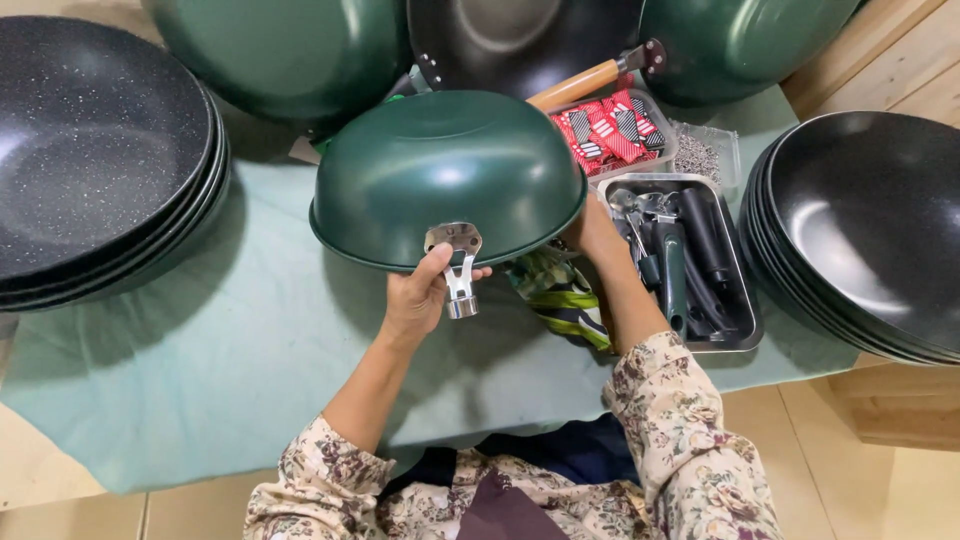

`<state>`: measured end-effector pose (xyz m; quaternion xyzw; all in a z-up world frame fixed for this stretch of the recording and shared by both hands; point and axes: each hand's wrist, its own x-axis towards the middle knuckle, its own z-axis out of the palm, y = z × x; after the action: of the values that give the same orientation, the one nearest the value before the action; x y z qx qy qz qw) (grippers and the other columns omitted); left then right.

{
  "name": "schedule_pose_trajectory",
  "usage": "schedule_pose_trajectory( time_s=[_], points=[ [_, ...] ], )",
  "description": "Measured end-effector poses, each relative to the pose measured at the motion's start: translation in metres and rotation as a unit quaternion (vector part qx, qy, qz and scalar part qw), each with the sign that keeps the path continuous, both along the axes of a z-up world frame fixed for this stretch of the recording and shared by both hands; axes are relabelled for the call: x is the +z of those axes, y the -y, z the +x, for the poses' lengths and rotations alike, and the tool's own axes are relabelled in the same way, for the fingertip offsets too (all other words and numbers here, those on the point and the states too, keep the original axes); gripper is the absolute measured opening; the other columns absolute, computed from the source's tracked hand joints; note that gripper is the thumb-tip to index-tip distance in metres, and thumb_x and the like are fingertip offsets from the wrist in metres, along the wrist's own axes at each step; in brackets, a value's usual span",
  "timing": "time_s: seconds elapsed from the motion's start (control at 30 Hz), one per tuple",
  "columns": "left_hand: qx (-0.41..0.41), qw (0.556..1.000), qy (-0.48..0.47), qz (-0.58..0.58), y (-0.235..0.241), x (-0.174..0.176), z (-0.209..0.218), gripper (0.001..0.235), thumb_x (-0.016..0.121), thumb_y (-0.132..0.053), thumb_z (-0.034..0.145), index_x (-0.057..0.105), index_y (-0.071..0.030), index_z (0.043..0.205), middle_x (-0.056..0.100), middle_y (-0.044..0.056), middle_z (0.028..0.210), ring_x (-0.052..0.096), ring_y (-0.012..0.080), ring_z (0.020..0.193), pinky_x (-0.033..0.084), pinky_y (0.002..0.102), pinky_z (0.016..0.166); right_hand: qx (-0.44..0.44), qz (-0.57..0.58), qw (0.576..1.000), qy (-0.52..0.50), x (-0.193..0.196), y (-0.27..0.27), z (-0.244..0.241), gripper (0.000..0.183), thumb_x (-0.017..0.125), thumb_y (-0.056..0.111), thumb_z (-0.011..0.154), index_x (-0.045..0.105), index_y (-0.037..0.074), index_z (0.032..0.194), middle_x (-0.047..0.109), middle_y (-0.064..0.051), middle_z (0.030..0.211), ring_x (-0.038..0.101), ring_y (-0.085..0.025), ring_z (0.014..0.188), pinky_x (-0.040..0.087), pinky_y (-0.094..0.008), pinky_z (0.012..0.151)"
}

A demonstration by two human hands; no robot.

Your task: Wiping down woks with a cloth and attaching a metal handle bracket to a pan.

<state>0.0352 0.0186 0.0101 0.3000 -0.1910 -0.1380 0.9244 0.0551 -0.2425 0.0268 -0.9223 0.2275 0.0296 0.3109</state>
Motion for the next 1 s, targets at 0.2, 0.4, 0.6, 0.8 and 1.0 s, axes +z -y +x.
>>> schedule_pose_trajectory(
  time_s=[0.2,0.4,0.6,0.8,1.0],
  points=[
    [0.000,1.000,0.002,-0.006,0.001,-0.001,0.001,0.027,0.061,0.001,0.097,0.065,0.002,0.124,0.075,0.019,0.114,0.076,0.0342,0.093,0.069,0.055,0.074,0.010,0.007,1.000,0.014,0.003,0.003,0.001,0.056,0.073,0.024,0.081,0.064,-0.015,0.120,0.065,-0.040,0.113,0.061,-0.056,0.114,0.049,-0.061,0.100],
    [-0.004,1.000,0.015,-0.003,-0.003,0.007,-0.001,0.028,0.060,0.001,0.097,0.065,0.000,0.124,0.074,0.020,0.113,0.077,0.0336,0.090,0.070,0.051,0.073,0.030,-0.021,0.999,0.017,-0.013,0.015,0.009,0.051,0.072,0.024,0.083,0.068,-0.014,0.117,0.067,-0.039,0.108,0.063,-0.059,0.108,0.052,-0.064,0.093],
    [-0.006,1.000,0.015,-0.003,-0.006,0.010,-0.001,0.027,0.061,0.000,0.097,0.065,0.000,0.123,0.075,0.021,0.113,0.077,0.0334,0.088,0.069,0.051,0.072,0.057,-0.026,0.996,0.069,-0.009,0.013,-0.006,0.041,0.065,0.018,0.087,0.071,-0.011,0.116,0.067,-0.040,0.106,0.062,-0.060,0.107,0.050,-0.065,0.092],
    [-0.006,1.000,0.010,-0.003,-0.006,0.018,-0.002,0.025,0.064,-0.001,0.095,0.067,-0.001,0.120,0.076,0.020,0.108,0.077,0.0319,0.086,0.069,0.050,0.072,0.101,-0.026,0.992,0.068,-0.035,-0.034,-0.049,0.043,0.058,0.010,0.088,0.065,-0.015,0.123,0.065,-0.040,0.117,0.059,-0.059,0.115,0.047,-0.064,0.101],
    [0.005,1.000,0.011,-0.001,-0.004,0.022,-0.004,0.023,0.065,-0.001,0.095,0.068,-0.002,0.118,0.076,0.019,0.106,0.078,0.0304,0.085,0.070,0.049,0.070,0.132,-0.062,0.989,0.031,0.005,-0.021,-0.018,0.043,0.059,0.014,0.087,0.067,-0.011,0.122,0.067,-0.036,0.118,0.060,-0.055,0.116,0.048,-0.060,0.101]
  ],
)
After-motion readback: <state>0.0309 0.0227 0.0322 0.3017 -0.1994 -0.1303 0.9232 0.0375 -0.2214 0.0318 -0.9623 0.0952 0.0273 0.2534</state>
